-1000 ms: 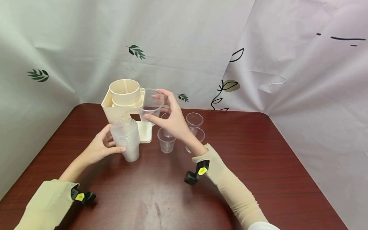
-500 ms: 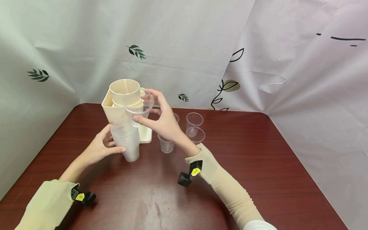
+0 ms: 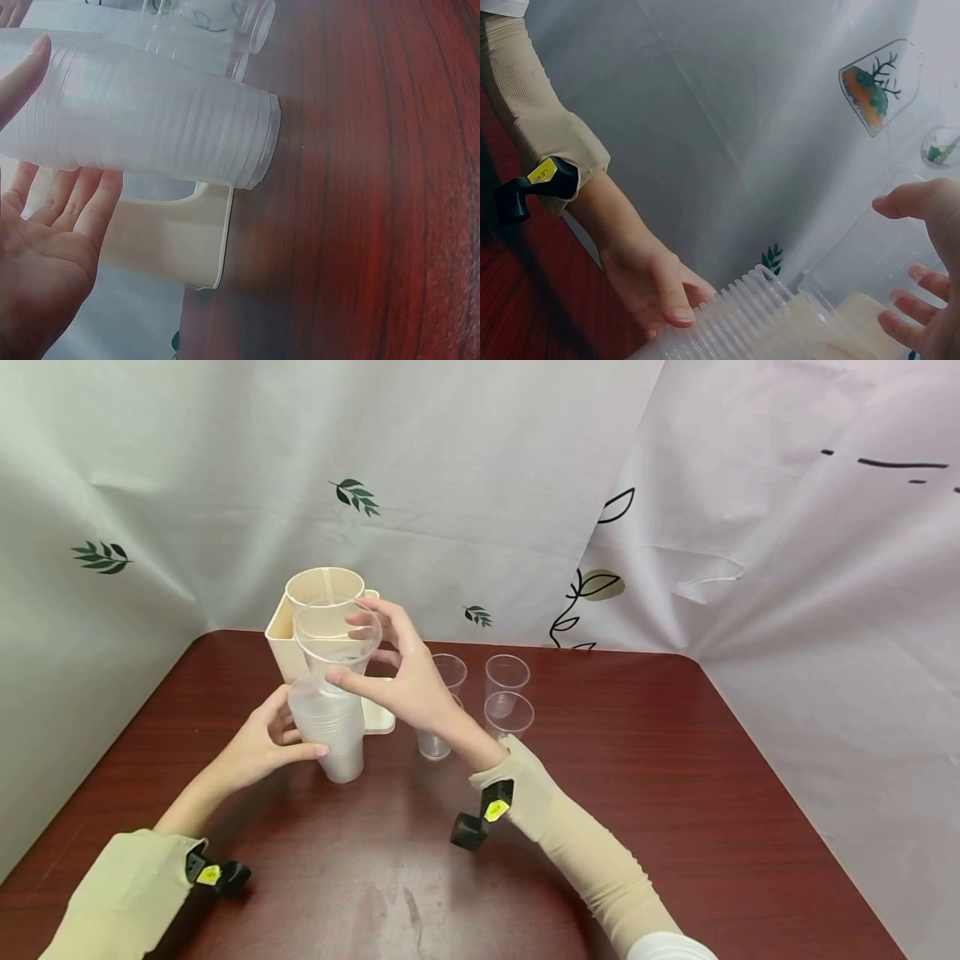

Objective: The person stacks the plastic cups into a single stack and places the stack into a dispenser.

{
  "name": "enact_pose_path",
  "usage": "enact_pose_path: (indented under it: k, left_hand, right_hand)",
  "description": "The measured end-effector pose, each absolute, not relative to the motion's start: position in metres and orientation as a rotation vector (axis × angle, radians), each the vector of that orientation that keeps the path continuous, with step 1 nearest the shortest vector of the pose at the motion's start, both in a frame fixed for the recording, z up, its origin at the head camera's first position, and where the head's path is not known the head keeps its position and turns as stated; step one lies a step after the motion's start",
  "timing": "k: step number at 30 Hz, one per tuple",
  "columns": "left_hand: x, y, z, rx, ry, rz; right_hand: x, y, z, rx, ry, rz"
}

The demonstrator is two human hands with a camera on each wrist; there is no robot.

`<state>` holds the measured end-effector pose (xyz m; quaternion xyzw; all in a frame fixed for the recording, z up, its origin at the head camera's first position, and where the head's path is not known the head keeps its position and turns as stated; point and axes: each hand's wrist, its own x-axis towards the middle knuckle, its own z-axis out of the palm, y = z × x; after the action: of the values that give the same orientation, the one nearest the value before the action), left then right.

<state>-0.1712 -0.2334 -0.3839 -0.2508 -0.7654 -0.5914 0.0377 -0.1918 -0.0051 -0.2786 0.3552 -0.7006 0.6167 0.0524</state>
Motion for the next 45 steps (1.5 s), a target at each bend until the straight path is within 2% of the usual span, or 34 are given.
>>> enact_pose_path:
  k: [45]
  left_hand:
    - [-0.171, -0.234, -0.383, -0.784, -2.351, -1.823]
  right_hand:
    - [-0.200, -0.013, -0.306, 1.091, -2.364, 1.849]
